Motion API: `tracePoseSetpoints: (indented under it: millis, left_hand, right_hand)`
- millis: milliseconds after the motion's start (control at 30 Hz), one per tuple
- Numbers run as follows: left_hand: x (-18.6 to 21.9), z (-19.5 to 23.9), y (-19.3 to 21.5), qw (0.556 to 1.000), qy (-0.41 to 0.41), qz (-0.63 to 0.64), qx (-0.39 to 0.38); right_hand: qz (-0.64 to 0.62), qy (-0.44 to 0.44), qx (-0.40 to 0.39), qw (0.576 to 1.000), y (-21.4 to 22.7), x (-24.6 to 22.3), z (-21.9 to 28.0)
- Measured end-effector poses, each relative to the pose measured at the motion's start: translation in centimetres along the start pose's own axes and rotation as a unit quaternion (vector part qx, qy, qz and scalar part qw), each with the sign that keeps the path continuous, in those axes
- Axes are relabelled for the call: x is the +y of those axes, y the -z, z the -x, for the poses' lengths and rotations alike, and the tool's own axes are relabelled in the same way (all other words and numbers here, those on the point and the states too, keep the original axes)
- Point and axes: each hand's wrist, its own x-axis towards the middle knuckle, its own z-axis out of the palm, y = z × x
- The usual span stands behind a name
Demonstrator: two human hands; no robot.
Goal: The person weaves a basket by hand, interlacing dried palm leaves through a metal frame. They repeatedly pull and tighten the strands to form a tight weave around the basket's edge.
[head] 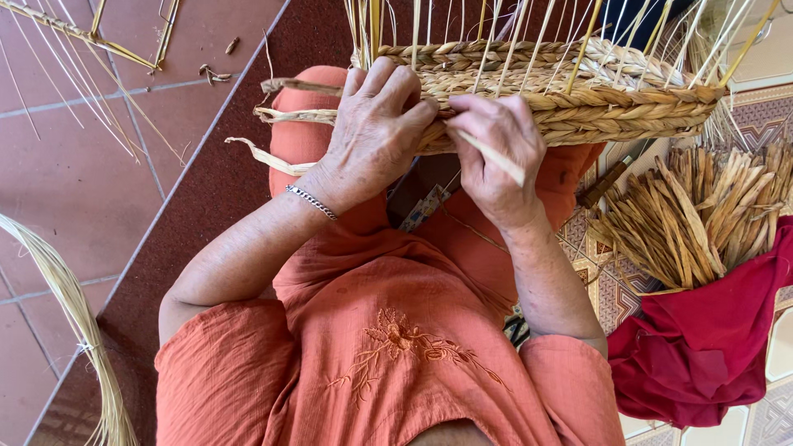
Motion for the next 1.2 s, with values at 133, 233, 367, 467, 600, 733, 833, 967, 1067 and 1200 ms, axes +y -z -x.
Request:
tracePoseSetpoints:
  millis: [133,233,367,467,600,733,833,967,1067,1200]
  left_hand:
    - [0.6,0.3,1.2,0.998,-0.003,-0.064,-0.003]
    - [1.1,1.9,2.5,0.999,0.010,-0.032,-0.002]
    - [0.8,5.7,3.5,0.995,0.037,-0.083,-0.052]
    - [0.5,6.8,4.2,0.987,0.083,-0.045,-0.131]
    - [0.1,4.8,6.8,0.971,0.120,-0.099,-0.183]
    - [-1.1,1.9,7.3,0.967,0.007,-0.248,0.049]
    - [-1.3,1.5,5.1,0.948,-0.066,-0.273,0.148]
    - [-0.1,1.3,2.7,0.996,-0.016,-0.081,-0.011]
    - [-1.0,-2.1,1.3,0.989,0.106,-0.084,-0.061]
    - [-2.7,-4.1,-0.4,0.966,0.222,0.030,-0.129]
  right_hand:
    - [-0.024,-0.078,-0.033,0.996,-1.0,2.1,-1.2]
    - [-0.066,-0.175,-0.055,0.981,-1.4,2.5,-1.6]
    - [0.063,-0.088,-0.002,0.994,-2.6,1.7,-2.4]
    - [0.055,-0.003,-0.010,0.998,-3.7,0.8,-3.4]
    - [-0.071,-0.008,-0.097,0.993,-1.5,-0.2,-3.5]
    - [-0.094,-0.008,-0.137,0.986,0.9,-0.7,-3.5]
    - [-0.082,-0.064,-0.151,0.983,0.3,-1.0,-4.2]
    - [-0.153,-0.103,-0.159,0.970,0.5,-0.7,-4.5]
    - [-0.173,-0.095,-0.166,0.966,1.0,-0.4,-4.3]
    - [-0.159,-0.106,-0.158,0.969,1.0,0.1,-3.8]
